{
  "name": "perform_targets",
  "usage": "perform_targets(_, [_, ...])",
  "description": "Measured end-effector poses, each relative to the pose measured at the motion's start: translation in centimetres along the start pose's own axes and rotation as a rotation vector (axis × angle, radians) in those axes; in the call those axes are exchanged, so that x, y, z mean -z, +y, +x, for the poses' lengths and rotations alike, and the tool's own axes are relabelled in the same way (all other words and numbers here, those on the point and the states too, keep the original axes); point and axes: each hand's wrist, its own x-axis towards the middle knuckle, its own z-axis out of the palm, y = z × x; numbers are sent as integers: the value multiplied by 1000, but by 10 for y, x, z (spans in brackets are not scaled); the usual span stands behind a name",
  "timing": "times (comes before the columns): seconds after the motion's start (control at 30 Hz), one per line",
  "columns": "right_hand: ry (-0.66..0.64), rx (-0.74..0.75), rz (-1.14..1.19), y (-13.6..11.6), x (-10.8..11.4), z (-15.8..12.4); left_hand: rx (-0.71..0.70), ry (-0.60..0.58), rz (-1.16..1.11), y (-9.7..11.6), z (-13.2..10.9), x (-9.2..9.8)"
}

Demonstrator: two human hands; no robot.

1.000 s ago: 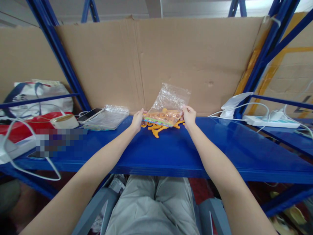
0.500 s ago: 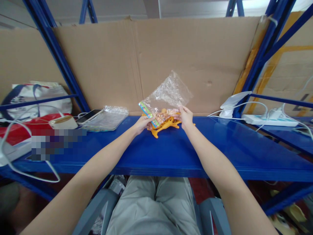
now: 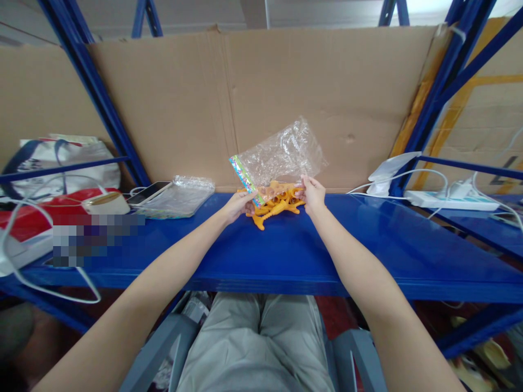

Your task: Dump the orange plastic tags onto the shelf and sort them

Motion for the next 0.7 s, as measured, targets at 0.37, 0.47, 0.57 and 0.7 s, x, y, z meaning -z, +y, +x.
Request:
perform_targets(0.37, [20,44,-5,7,6,13,9,-140,113,-2,-1,-3])
perform_targets(0.47, [39,35,-5,5,5,13,19,-136,114,-2,-1,-2])
perform_targets(0.57, [41,27,-17,2,5,11,24,-101,90,-1,-2,-2])
perform_targets(0.7, [20,30,-63,1,7,10,-16,83,-38,0,1,-1])
